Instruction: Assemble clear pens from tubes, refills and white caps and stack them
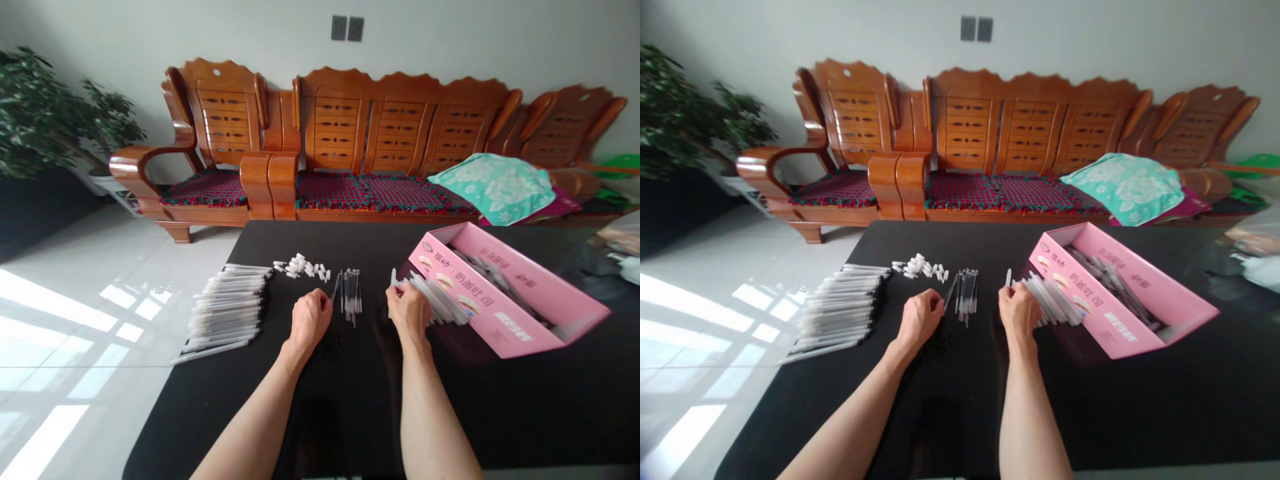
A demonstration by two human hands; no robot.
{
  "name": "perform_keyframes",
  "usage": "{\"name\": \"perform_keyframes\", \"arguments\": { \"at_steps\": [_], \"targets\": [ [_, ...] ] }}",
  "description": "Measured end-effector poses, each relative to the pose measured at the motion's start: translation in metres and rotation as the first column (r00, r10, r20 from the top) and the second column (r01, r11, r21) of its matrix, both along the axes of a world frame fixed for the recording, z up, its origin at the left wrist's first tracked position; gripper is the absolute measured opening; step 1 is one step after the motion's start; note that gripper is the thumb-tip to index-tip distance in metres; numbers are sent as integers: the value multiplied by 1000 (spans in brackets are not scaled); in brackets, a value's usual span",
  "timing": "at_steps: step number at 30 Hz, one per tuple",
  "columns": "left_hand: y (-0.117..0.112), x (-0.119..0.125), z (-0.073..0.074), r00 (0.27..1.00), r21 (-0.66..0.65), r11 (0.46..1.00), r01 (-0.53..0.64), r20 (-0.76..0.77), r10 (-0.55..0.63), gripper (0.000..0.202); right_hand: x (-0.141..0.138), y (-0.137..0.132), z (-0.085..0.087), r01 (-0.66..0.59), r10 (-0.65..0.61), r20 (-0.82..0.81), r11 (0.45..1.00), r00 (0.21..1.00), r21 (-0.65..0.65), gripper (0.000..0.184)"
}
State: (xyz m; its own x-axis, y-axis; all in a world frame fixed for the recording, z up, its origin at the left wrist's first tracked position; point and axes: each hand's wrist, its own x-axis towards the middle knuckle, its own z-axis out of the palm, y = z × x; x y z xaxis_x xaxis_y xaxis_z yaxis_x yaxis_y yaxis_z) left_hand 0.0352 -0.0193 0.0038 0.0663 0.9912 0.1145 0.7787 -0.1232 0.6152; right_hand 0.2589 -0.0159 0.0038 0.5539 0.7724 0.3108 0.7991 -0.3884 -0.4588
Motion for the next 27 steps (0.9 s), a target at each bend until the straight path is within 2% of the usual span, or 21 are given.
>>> {"name": "perform_keyframes", "arguments": {
  "at_steps": [2,3,5,7,8,10,13,17,22,27],
  "targets": [
    [2,-7,1,989,20,1000,7,149,-9,19,0,2,0,-34,56,-182,992,982,124,20],
    [3,-10,1,974,18,1000,14,227,-18,19,1,3,-1,-43,100,-313,982,944,183,20],
    [4,-14,1,919,-13,998,63,390,-53,21,0,5,-3,-25,202,-596,956,777,292,20],
    [5,-16,-1,829,-78,983,166,551,-96,25,-3,5,-4,23,295,-782,930,549,367,22],
    [5,-16,-2,776,-115,968,225,622,-107,27,-5,5,-5,43,330,-831,920,448,388,24],
    [5,-15,-4,674,-172,929,327,732,-102,32,-9,5,-5,58,381,-876,908,296,414,28],
    [4,-12,-7,578,-202,890,410,812,-82,37,-13,6,-5,54,460,-874,880,155,473,32],
    [4,-12,-9,561,-201,872,447,822,-98,38,-10,10,-9,107,553,-830,823,71,558,34],
    [5,-14,-13,577,-184,852,490,801,-159,32,-3,12,-11,261,590,-801,761,105,594,30],
    [5,-13,-14,591,-187,836,515,784,-189,30,-2,11,-9,266,598,-793,750,118,606,31]
  ]
}}
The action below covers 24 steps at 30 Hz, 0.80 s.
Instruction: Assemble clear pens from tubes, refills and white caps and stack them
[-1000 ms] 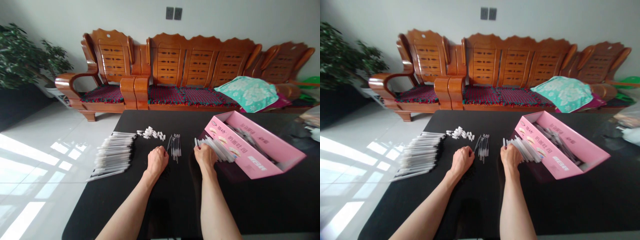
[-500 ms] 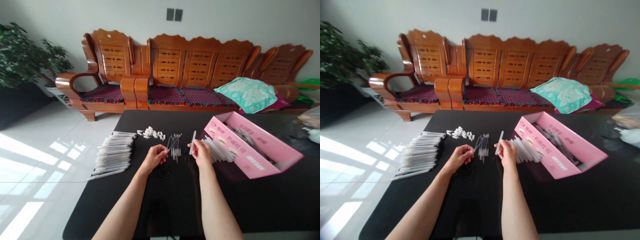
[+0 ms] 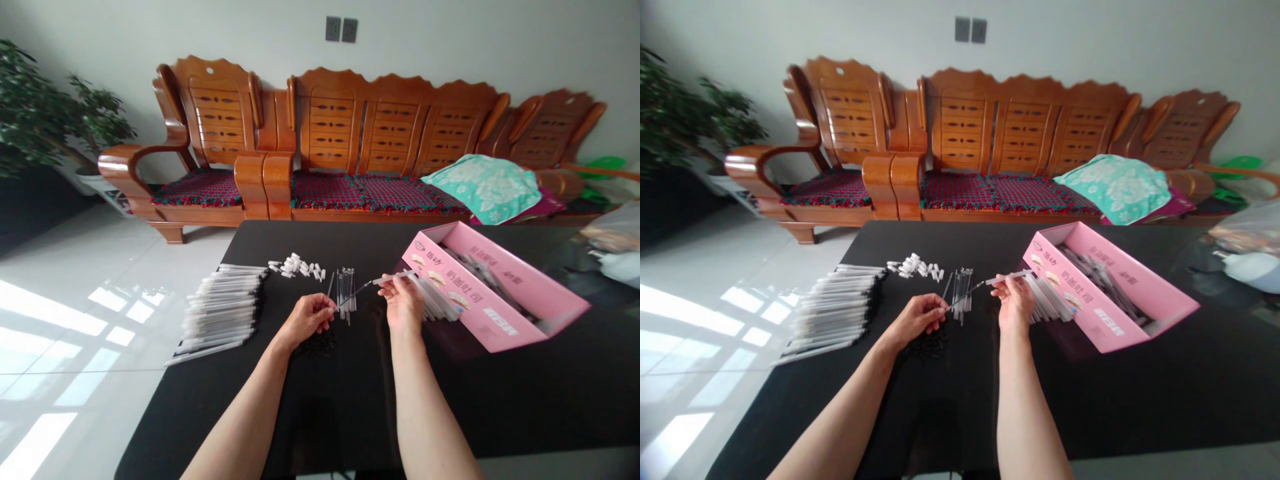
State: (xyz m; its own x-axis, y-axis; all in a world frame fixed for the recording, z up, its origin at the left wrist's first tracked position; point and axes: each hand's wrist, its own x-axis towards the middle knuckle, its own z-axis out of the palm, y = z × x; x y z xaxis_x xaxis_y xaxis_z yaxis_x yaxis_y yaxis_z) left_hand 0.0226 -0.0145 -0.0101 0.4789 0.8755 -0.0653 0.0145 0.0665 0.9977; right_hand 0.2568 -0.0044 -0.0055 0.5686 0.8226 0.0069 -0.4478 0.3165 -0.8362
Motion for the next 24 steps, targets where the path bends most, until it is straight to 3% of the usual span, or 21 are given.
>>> {"name": "perform_keyframes", "arguments": {
  "at_steps": [11,16,20,24],
  "targets": [
    [-1,0,1,999,22,1000,-3,-36,3,28,-7,-1,3,-50,50,15,999,999,-8,36],
    [-4,4,9,997,-26,999,-38,59,40,32,-17,-3,3,-165,165,21,986,986,-31,34],
    [-9,11,16,978,-54,995,-85,188,93,37,-30,-8,4,-358,358,-7,933,934,-42,32],
    [-13,20,16,969,9,990,-144,203,139,45,-42,-12,4,-556,555,-29,830,831,-56,25]
  ]
}}
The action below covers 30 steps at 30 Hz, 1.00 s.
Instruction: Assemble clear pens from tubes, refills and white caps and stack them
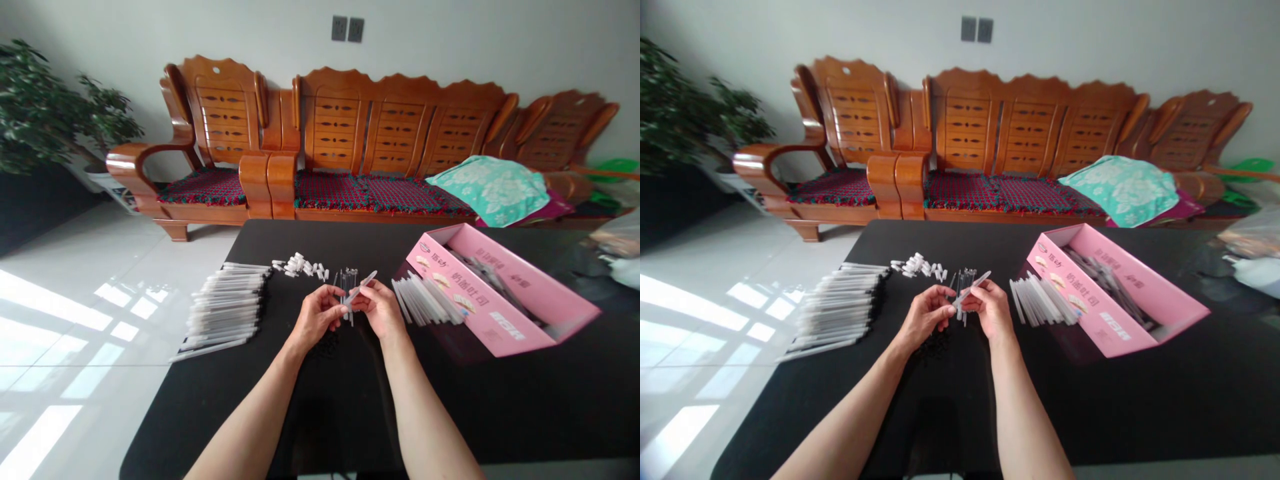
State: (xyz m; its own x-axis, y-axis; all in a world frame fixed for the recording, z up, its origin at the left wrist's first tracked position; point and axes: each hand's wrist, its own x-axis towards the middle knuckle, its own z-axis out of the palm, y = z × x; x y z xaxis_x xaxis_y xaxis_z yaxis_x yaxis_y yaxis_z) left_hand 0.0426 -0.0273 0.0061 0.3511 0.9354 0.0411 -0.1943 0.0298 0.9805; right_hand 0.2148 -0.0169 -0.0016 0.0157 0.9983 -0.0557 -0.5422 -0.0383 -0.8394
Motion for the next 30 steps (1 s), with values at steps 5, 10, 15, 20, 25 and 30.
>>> {"name": "perform_keyframes", "arguments": {
  "at_steps": [5,10,15,20,25,30],
  "targets": [
    [1,-4,-1,982,165,976,-140,-105,159,43,3,1,-4,-37,35,-75,999,997,-19,20],
    [16,-31,-3,777,260,835,-485,-311,547,26,16,6,-7,124,-131,-190,991,973,-47,15],
    [24,-45,-9,539,472,807,-355,-602,589,12,16,6,-5,127,-130,-142,991,981,-32,14],
    [20,-39,-13,462,474,854,-213,-721,516,13,11,2,1,76,-76,-62,997,995,-6,17],
    [20,-39,-14,512,480,855,-194,-694,506,5,8,-1,6,57,-56,26,998,998,-24,21],
    [23,-36,-12,835,241,911,-336,-372,406,16,6,-1,6,-6,11,120,999,993,-39,25]
  ]
}}
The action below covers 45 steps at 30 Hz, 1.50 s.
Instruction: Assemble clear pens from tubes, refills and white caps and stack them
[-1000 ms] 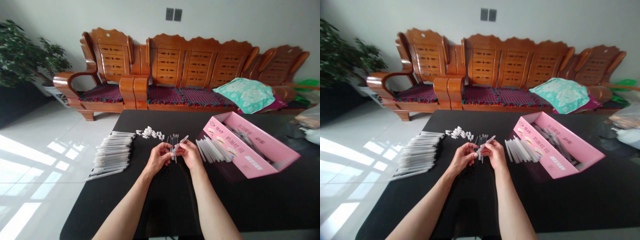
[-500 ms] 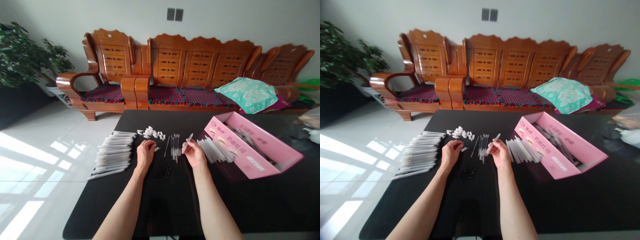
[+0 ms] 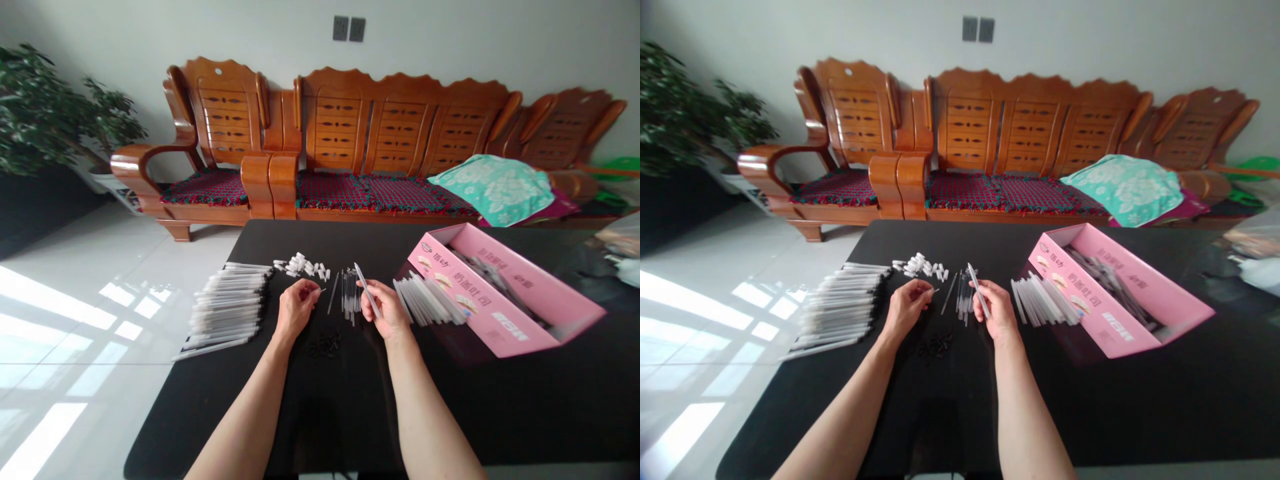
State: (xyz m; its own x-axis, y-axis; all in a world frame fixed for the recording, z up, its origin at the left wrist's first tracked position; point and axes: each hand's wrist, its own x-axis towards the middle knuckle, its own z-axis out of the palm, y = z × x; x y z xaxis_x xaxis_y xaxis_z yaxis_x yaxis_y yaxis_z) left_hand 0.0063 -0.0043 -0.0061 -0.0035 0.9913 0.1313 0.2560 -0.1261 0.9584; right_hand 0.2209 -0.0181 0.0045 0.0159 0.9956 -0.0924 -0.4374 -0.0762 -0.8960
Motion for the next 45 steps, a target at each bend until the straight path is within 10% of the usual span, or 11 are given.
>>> {"name": "perform_keyframes", "arguments": {
  "at_steps": [7,15,21,27,31,38,45],
  "targets": [
    [-1,3,4,866,-139,984,108,499,-24,32,-2,-2,-5,-73,74,135,997,988,-13,26],
    [-2,4,7,839,-123,982,142,541,-53,32,-6,-6,-3,-240,226,224,970,948,35,26],
    [2,-7,5,997,-91,996,12,79,-4,24,-4,-5,-2,-147,144,160,989,977,9,29],
    [-2,-9,8,871,41,999,-26,-489,43,10,-2,-4,-1,-87,88,127,996,988,-11,28],
    [-9,0,15,864,153,988,35,-501,48,16,-2,-3,-2,-71,71,98,997,993,-13,27],
    [-20,11,19,739,29,811,585,-433,-517,22,-1,-3,-2,-59,59,77,998,995,-4,27],
    [-23,14,16,724,-10,803,596,-426,-543,15,-1,-1,-3,55,-56,71,998,996,15,29]
  ]
}}
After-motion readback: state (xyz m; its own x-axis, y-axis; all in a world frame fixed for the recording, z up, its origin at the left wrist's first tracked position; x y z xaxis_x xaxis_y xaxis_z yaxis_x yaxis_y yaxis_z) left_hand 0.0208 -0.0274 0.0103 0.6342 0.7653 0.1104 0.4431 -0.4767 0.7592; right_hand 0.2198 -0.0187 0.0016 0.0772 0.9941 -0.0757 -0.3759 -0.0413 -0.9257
